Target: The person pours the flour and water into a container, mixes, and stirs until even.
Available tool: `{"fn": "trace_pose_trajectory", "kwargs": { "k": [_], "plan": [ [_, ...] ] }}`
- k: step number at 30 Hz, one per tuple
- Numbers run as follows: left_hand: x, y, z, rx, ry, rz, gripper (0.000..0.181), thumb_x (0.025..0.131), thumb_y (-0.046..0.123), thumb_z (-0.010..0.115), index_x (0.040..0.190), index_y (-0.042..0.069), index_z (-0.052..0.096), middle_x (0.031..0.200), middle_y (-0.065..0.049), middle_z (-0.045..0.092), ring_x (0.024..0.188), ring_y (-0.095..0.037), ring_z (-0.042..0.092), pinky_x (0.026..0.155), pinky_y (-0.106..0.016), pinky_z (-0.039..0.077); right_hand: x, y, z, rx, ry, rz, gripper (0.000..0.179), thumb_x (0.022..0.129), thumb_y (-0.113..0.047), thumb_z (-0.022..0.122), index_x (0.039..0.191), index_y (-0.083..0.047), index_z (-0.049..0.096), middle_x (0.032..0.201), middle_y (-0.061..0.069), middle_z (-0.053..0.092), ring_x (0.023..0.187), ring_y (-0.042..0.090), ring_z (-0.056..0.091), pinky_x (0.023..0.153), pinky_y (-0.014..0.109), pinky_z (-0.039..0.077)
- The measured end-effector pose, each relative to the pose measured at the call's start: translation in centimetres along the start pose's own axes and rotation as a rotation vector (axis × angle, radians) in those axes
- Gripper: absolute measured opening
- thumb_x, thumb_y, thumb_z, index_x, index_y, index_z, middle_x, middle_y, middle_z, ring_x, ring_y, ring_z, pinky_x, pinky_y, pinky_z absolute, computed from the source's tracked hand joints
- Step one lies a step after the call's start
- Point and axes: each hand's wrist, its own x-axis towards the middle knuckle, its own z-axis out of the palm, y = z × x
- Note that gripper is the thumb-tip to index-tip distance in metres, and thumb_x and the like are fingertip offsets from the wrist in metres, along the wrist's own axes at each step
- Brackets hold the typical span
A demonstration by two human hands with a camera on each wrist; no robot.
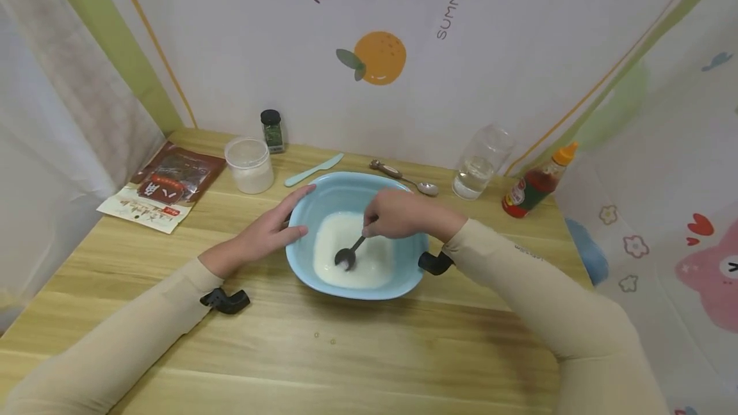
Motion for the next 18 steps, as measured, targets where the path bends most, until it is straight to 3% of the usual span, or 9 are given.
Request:
{"fn": "trace_pose_trajectory", "kwargs": {
  "k": [3,7,9,12,14,18],
  "plan": [
    [0.0,-0.1,0.1,-0.002,0.002,-0.001,0.083,0.110,0.027,0.062,0.179,0.016,0.018,0.168,-0.026,0.047,0.138,-0.042,0.065,0.111,-0.057,0.058,0.7,-0.4,0.3,0.013,0.017,-0.044,0.020,0.110,-0.026,0.072,0.105,-0.011,0.086,0.088,-0.002,0.076,0.074,0.013,0.058,0.070,0.032,0.050],
    [0.0,-0.1,0.3,-0.014,0.001,0.008,0.082,0.110,0.027,0.062,0.179,0.016,0.019,0.167,-0.027,0.048,0.137,-0.042,0.066,0.109,-0.055,0.060,0.8,-0.3,-0.1,-0.029,0.087,0.042,0.021,0.109,-0.026,0.072,0.105,-0.010,0.086,0.092,-0.001,0.076,0.075,0.015,0.060,0.070,0.034,0.051],
    [0.1,-0.1,0.3,-0.020,0.000,0.012,0.082,0.110,0.026,0.063,0.179,0.016,0.019,0.167,-0.027,0.048,0.137,-0.042,0.066,0.108,-0.053,0.061,0.4,-0.2,-0.5,-0.017,0.051,0.054,0.020,0.109,-0.024,0.073,0.106,-0.010,0.086,0.093,0.001,0.077,0.076,0.016,0.060,0.070,0.035,0.052],
    [0.3,0.0,0.2,-0.019,0.000,0.016,0.083,0.110,0.026,0.063,0.179,0.016,0.020,0.167,-0.026,0.048,0.137,-0.041,0.066,0.107,-0.053,0.062,0.3,-0.6,-0.5,0.017,-0.024,-0.009,0.019,0.108,-0.025,0.074,0.106,-0.011,0.086,0.093,0.002,0.079,0.077,0.014,0.061,0.071,0.033,0.053],
    [0.3,0.1,0.1,-0.007,0.002,0.011,0.083,0.109,0.027,0.063,0.179,0.018,0.020,0.166,-0.025,0.049,0.136,-0.040,0.066,0.108,-0.054,0.061,0.8,-1.0,-0.2,0.040,-0.030,-0.048,0.020,0.109,-0.025,0.073,0.106,-0.010,0.086,0.093,0.002,0.079,0.077,0.013,0.060,0.071,0.033,0.053],
    [0.3,0.4,-0.2,0.003,0.006,0.003,0.083,0.109,0.027,0.063,0.179,0.017,0.020,0.165,-0.026,0.050,0.135,-0.041,0.067,0.106,-0.055,0.062,1.8,-0.8,-0.2,0.000,0.085,-0.013,0.023,0.111,-0.026,0.070,0.109,-0.009,0.086,0.095,0.002,0.079,0.076,0.014,0.061,0.070,0.034,0.053]
  ]
}}
